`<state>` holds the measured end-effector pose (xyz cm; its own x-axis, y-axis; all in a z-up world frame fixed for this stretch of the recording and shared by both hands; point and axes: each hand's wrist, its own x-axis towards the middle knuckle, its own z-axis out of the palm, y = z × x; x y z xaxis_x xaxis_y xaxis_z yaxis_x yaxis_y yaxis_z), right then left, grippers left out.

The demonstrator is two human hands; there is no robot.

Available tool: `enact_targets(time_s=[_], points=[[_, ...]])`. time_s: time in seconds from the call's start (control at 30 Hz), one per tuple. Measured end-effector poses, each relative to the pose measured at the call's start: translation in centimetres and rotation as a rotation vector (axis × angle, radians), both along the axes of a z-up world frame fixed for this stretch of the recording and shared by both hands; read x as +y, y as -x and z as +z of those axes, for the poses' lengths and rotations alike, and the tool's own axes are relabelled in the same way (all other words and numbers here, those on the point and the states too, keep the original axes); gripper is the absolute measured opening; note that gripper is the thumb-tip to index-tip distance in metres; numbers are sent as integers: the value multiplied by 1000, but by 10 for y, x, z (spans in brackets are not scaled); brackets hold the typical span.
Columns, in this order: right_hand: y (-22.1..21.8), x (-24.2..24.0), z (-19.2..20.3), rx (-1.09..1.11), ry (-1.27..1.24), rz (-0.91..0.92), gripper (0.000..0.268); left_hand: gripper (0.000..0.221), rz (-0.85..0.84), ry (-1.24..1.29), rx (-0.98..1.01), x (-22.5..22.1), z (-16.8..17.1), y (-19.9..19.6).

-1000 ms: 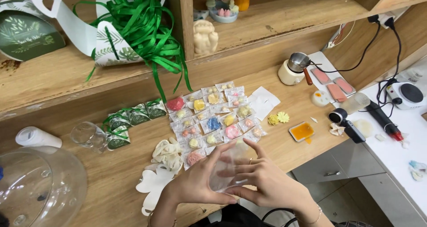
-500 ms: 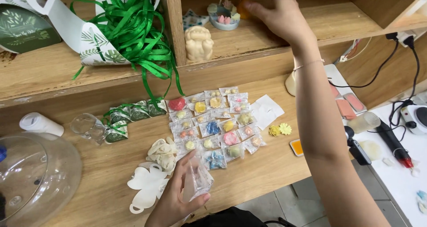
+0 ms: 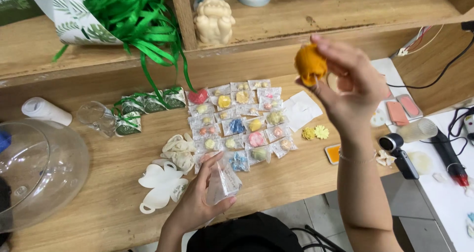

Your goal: The recorder is placing small decorative candles into individual plastic sleeves.

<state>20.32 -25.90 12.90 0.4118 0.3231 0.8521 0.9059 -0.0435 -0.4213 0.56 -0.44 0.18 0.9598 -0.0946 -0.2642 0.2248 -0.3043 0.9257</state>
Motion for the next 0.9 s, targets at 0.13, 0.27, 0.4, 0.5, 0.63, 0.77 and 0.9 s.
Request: enact_targets(time_s=[0.13, 0.27, 0.4, 0.5, 0.63, 0.77, 0.9], points=[[47, 1, -50, 192, -24, -52, 39, 111, -31, -16, 50, -7, 3, -6], [79, 8, -95, 496, -167, -54, 40, 105, -107, -53, -114, -9, -2, -8], [95, 11, -119, 612, -222, -3, 39, 105, -133, -91, -150, -11, -10, -9], [104, 9, -138, 891, -364, 72, 40, 107, -127, -107, -87, -13, -11, -9], [111, 9, -172, 1041, -504, 140, 40, 105, -130, -113, -164, -8, -13, -8], [117, 16, -167, 1204, -681, 319, 43, 105, -128, -104, -144, -6, -12, -4], [118, 20, -162, 1028, -476, 239, 48, 106, -114, -147, -105, -5, -11, -5]])
